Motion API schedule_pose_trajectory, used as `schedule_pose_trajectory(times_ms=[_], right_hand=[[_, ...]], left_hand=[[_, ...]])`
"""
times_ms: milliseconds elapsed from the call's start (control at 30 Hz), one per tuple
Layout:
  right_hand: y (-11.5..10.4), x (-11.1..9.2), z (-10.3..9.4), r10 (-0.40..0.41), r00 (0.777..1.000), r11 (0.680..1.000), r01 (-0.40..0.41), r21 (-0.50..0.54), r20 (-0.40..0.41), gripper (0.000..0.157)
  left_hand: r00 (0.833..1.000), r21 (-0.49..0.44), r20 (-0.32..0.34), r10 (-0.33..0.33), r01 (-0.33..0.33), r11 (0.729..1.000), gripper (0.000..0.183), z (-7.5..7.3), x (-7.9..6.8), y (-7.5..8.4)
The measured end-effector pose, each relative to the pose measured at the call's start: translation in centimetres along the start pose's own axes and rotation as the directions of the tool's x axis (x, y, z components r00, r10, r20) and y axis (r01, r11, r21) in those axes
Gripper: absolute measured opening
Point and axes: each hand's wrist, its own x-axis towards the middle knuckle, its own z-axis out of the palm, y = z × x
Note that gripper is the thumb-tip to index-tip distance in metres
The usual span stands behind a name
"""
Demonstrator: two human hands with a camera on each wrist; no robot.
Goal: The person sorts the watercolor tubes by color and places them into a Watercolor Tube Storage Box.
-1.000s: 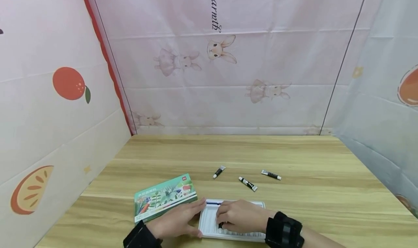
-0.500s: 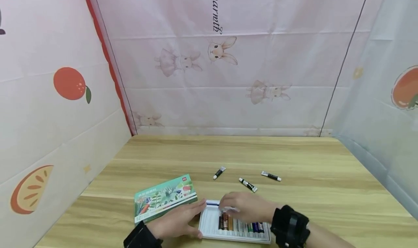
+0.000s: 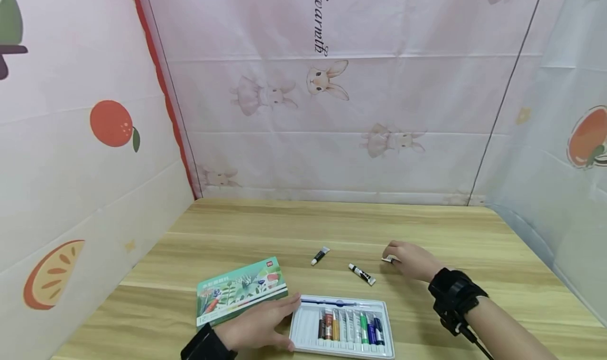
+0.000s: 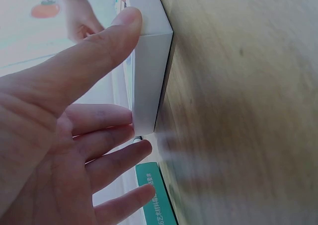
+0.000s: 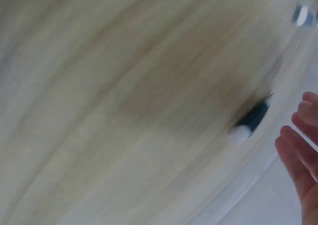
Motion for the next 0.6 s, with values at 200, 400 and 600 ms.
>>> schedule_pose_trajectory(times_ms=[200, 400, 600], right_hand=[[0.8, -0.7, 0.5, 0.078, 0.996, 0.997, -0.079, 0.023, 0.044, 0.022], [0.7, -1.0, 1.1, 0.139, 0.988, 0.99, -0.14, 0.019, 0.063, 0.021], [-0.1, -1.1, 1.1, 0.194, 0.976, 0.979, -0.2, 0.05, 0.096, 0.023]], left_hand=[[1.0, 0.005, 0.005, -0.009, 0.009, 1.0, 0.081, 0.2, 0.1, 0.0], [1.0, 0.012, 0.003, -0.006, 0.006, 1.0, 0.08, 0.2, 0.1, 0.1], [1.0, 0.021, 0.0, 0.003, -0.003, 1.0, 0.08, 0.1, 0.1, 0.1]])
